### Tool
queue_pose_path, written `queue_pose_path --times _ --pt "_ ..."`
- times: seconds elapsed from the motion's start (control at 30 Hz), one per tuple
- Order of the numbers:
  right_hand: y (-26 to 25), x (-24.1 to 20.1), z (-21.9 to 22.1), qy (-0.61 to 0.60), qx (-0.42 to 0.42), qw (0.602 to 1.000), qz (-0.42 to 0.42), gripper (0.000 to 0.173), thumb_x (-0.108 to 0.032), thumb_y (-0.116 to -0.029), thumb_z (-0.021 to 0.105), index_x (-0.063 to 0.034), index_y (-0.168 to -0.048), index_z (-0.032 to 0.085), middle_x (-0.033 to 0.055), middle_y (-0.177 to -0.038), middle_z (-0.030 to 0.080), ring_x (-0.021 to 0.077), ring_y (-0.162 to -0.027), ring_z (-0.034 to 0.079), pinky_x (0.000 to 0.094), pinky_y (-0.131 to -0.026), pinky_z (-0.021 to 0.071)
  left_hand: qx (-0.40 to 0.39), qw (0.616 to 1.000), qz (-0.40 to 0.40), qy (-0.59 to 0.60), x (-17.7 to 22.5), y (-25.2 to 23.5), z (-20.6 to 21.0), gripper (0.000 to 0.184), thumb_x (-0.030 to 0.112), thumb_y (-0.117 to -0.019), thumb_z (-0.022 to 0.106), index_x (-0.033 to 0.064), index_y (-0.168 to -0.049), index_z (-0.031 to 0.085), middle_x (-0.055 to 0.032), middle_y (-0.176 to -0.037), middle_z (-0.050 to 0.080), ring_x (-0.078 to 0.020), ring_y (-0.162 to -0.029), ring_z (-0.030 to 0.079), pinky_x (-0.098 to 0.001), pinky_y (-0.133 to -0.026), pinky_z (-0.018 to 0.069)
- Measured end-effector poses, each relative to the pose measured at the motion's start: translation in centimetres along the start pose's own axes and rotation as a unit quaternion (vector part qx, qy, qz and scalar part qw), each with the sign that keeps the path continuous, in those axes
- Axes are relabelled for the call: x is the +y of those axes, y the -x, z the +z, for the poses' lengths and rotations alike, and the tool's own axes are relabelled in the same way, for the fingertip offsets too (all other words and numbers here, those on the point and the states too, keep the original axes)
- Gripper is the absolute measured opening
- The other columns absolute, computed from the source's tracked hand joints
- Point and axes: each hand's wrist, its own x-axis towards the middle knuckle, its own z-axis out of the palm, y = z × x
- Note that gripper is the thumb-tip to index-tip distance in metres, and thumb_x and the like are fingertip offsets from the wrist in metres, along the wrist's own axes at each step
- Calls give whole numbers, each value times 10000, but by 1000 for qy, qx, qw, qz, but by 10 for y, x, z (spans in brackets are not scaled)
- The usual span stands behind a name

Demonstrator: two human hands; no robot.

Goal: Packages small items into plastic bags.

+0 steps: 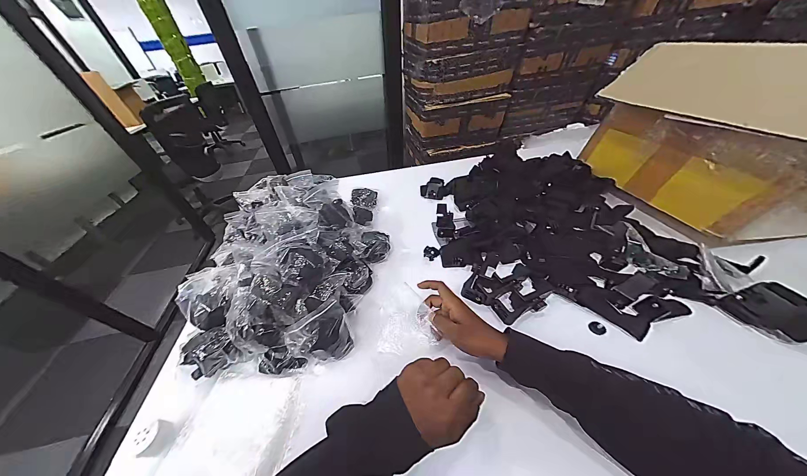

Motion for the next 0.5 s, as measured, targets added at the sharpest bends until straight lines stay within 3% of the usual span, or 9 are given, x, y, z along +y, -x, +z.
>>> queue_pose_path --times 0.13,0.2,0.27,0.4,0.5 --pt "1 5 0 56 -22 998 -36 539 -84 -974 473 -50 -1499 356 84 -1024 657 84 -621 568 280 -571 513 44 991 -112 -52 -14 2 4 231 258 -967 598 76 -967 741 -53 -852 725 -193 -785 696 -342 -697 594" --pt "4 2 2 103 -13 994 -41 509 -176 -1013 539 -48 -1482 390 96 -1008 639 92 -594 546 282 -566 513 27 983 -166 -70 -25 3 2 265 277 -931 618 63 -1032 736 -85 -969 744 -227 -892 714 -389 -765 603" --pt "8 -3 4 155 8 987 -28 524 -245 -996 578 -50 -1460 431 107 -1025 624 111 -618 546 292 -592 514 -3 972 -218 -84 -31 4 0 380 356 -900 645 47 -1107 719 -117 -1081 730 -271 -1007 702 -445 -833 593" --pt "14 -7 1 261 25 965 -11 543 -259 -959 615 -92 -1452 462 136 -1224 592 193 -774 631 375 -694 566 -104 941 -303 -108 -32 11 5 665 413 -886 623 -34 -1378 593 -210 -1411 601 -392 -1309 575 -567 -1031 499" --pt "18 -9 2 354 18 934 -45 508 -214 -942 605 -90 -1425 514 155 -1291 588 263 -931 683 433 -757 594 -224 902 -345 -132 -32 14 7 661 383 -928 564 10 -1473 534 -223 -1555 467 -456 -1421 448 -630 -1069 426"
